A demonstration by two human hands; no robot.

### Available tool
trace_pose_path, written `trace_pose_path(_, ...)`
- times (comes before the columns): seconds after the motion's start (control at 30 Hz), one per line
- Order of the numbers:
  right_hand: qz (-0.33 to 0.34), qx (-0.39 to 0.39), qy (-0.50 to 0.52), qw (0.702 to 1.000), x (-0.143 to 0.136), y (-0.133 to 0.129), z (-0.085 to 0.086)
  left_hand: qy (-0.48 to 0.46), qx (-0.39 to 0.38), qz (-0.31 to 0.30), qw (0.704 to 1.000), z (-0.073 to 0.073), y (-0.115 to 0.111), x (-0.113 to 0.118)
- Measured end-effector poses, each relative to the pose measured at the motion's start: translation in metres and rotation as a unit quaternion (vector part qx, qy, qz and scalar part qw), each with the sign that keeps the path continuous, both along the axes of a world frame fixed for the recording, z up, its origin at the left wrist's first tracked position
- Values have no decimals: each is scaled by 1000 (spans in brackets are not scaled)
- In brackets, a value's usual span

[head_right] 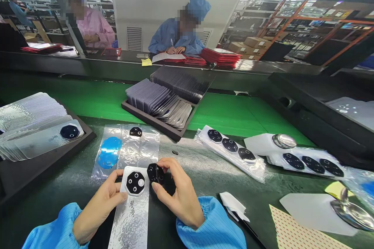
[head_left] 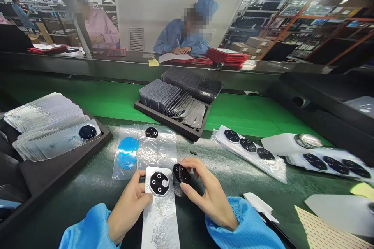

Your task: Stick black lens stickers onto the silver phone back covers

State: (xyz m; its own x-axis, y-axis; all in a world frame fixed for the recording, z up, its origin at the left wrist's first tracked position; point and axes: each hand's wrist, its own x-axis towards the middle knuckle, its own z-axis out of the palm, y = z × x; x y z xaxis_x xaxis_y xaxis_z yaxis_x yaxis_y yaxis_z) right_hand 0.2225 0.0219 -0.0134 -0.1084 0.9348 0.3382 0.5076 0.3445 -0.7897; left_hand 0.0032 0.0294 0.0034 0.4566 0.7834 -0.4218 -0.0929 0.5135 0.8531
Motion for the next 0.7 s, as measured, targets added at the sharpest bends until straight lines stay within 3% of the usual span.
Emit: trace_pose_path(0.7, 1, 31, -27, 999, -3, 0, 4, -22, 9, -5, 1000, -4, 0, 0)
